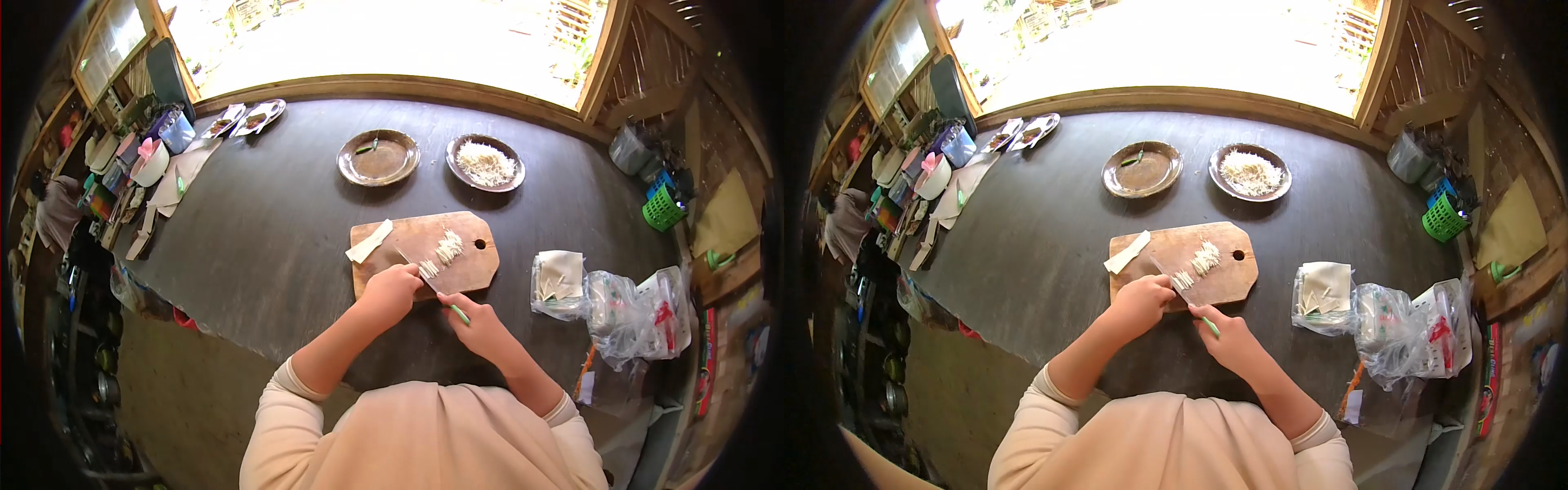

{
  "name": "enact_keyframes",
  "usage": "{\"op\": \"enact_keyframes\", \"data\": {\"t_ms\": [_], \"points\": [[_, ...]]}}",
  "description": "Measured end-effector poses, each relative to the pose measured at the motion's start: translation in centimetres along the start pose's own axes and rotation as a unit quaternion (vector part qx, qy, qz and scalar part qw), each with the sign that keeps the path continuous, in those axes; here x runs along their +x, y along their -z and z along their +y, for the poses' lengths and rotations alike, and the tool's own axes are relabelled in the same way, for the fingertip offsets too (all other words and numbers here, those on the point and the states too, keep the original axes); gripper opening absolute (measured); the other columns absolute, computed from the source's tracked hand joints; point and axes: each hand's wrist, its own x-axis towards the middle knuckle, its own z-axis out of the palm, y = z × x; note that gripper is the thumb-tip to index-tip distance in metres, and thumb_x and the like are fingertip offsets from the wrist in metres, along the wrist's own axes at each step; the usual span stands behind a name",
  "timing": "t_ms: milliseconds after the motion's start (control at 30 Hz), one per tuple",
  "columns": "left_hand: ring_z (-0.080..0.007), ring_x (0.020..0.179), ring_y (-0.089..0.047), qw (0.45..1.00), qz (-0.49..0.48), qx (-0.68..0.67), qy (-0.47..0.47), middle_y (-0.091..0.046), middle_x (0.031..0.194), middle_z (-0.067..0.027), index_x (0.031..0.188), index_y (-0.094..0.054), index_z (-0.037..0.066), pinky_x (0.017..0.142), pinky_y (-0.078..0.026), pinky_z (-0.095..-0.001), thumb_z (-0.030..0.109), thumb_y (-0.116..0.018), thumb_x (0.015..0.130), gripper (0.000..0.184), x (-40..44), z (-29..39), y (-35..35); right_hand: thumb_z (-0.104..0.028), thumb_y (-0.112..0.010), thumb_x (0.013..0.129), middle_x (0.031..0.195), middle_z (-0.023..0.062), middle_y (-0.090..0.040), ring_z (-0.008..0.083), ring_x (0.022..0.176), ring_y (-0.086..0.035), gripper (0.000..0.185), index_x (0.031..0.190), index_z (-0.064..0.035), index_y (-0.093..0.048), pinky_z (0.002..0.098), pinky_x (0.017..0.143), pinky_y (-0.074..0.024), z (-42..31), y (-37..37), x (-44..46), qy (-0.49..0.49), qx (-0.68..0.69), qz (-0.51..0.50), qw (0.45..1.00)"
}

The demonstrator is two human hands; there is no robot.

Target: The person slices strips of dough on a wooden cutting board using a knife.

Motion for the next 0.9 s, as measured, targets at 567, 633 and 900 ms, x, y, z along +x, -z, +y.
{"op": "enact_keyframes", "data": {"t_ms": [567, 633, 900], "points": [[-0.0263, 0.096, -0.063, 1.0, -0.016, -0.002, 0.015, -0.062, 0.093, -0.0051, 0.087, -0.073, 0.008, 0.08, -0.054, -0.038, 0.006, -0.06, 0.079, 0.015, -0.1, 0.5, 0.8, -0.014, -0.059, 0.095, 0.09, 0.0219, -0.069, 0.0366, 0.085, -0.07, 0.028, 0.122, -0.0095, -0.061, 0.0356, 0.072, -0.0529, -0.5, 1.1, -0.3, -0.05, -0.001, -0.036, 0.998], [-0.0264, 0.097, -0.062, 1.0, -0.019, 0.0, 0.015, -0.062, 0.094, -0.0061, 0.086, -0.072, 0.007, 0.081, -0.053, -0.0385, 0.006, -0.061, 0.079, 0.014, -0.1, 0.7, 1.0, -0.014, -0.059, 0.094, 0.091, 0.0214, -0.07, 0.0371, 0.086, -0.07, 0.028, 0.122, -0.0095, -0.061, 0.0355, 0.073, -0.0529, -0.6, 0.8, -0.4, -0.065, 0.003, -0.038, 0.997], [-0.0295, 0.093, -0.063, 1.0, -0.001, -0.017, -0.022, -0.062, 0.091, -0.01, 0.083, -0.071, 0.004, 0.081, -0.053, -0.0396, 0.005, -0.063, 0.076, 0.01, 0.1, -0.6, -0.4, -0.014, -0.059, 0.094, 0.088, 0.0211, -0.069, 0.0366, 0.081, -0.07, 0.027, 0.121, -0.0091, -0.062, 0.0344, 0.071, -0.0525, -0.6, 0.7, -0.3, -0.064, -0.003, -0.026, 0.998]]}}
